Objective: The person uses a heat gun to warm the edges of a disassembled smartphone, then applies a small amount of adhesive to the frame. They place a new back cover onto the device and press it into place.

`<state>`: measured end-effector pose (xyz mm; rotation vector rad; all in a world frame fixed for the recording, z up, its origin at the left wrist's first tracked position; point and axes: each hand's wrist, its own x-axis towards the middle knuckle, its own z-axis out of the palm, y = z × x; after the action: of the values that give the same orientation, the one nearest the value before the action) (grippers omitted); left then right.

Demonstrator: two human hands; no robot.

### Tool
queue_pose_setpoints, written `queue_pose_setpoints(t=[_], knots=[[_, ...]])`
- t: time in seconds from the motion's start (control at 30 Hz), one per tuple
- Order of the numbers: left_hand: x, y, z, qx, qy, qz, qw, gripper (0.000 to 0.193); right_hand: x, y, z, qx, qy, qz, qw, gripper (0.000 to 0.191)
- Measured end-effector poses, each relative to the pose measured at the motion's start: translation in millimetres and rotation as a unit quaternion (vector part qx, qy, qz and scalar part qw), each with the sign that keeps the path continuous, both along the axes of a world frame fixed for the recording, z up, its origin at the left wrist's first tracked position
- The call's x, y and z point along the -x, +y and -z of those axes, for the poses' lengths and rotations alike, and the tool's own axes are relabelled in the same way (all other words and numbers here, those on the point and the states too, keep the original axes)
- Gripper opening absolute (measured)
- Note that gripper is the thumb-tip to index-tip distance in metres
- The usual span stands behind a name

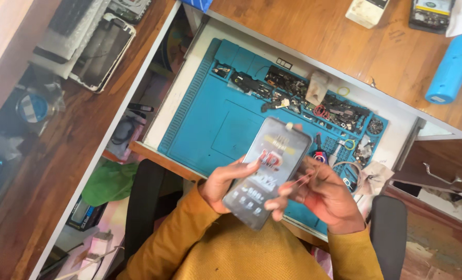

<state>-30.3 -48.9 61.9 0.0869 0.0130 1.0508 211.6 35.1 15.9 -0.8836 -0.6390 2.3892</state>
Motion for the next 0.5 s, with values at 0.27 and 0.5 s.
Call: queue_pose_setpoints(t=[0.27, 0.5], knots=[[23.4, -15.9, -6.0, -0.048, 0.022, 0.099, 0.994, 0.084, -32.0, 3.5, -42.4, -0.098, 0.212, -0.141, 0.962, 0.026], [17.6, -11.3, -26.4, -0.042, 0.069, 0.088, 0.993, 0.073, -45.0, 9.3, -70.6, -0.001, 0.347, -0.053, 0.936, 0.019]])
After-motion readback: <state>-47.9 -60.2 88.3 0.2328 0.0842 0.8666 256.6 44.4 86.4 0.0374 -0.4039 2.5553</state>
